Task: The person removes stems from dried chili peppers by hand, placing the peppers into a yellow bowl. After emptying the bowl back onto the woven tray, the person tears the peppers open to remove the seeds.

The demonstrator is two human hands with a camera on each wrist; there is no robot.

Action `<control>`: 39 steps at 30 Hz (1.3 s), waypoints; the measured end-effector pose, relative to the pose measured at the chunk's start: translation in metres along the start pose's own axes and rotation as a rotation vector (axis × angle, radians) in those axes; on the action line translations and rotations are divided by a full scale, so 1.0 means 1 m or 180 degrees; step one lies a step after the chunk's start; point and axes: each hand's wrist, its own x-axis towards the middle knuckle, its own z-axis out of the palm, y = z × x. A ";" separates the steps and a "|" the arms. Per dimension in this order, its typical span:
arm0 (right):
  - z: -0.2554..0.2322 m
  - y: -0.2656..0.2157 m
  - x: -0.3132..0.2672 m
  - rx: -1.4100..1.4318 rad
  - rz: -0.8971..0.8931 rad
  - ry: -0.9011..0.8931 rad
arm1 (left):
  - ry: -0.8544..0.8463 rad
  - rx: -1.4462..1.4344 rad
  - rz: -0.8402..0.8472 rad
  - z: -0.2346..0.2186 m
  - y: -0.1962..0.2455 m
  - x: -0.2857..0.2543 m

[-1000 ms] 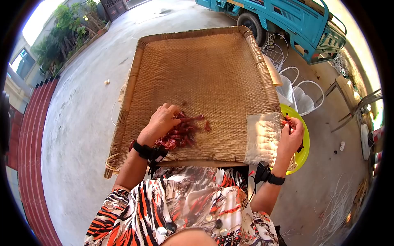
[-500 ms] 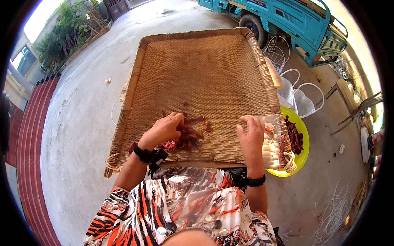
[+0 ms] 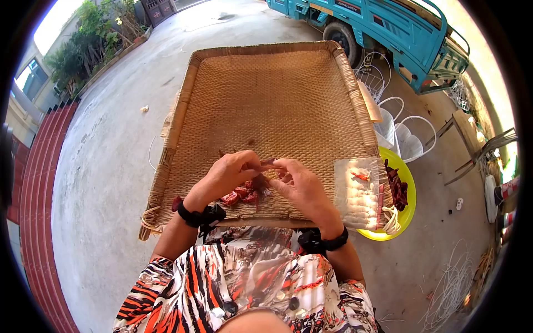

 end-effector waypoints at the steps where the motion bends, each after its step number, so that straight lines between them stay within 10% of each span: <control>1: 0.002 0.002 0.002 -0.0077 -0.0128 -0.0058 | 0.0018 -0.0136 0.0128 0.002 0.000 0.001; 14: 0.002 0.032 -0.004 0.0212 0.0255 0.0057 | -0.0511 -0.2290 -0.0157 0.019 -0.011 -0.004; 21: -0.034 0.043 -0.017 0.1594 0.0780 0.1569 | -0.0245 -0.2051 -0.0247 0.023 -0.022 0.000; 29: -0.096 0.084 -0.048 0.4225 0.0079 0.2878 | -0.0065 -0.1683 -0.0273 0.021 -0.009 -0.001; 39: -0.015 0.023 -0.024 0.1049 0.0858 -0.0230 | 0.0008 -0.0853 0.0183 0.039 0.024 0.013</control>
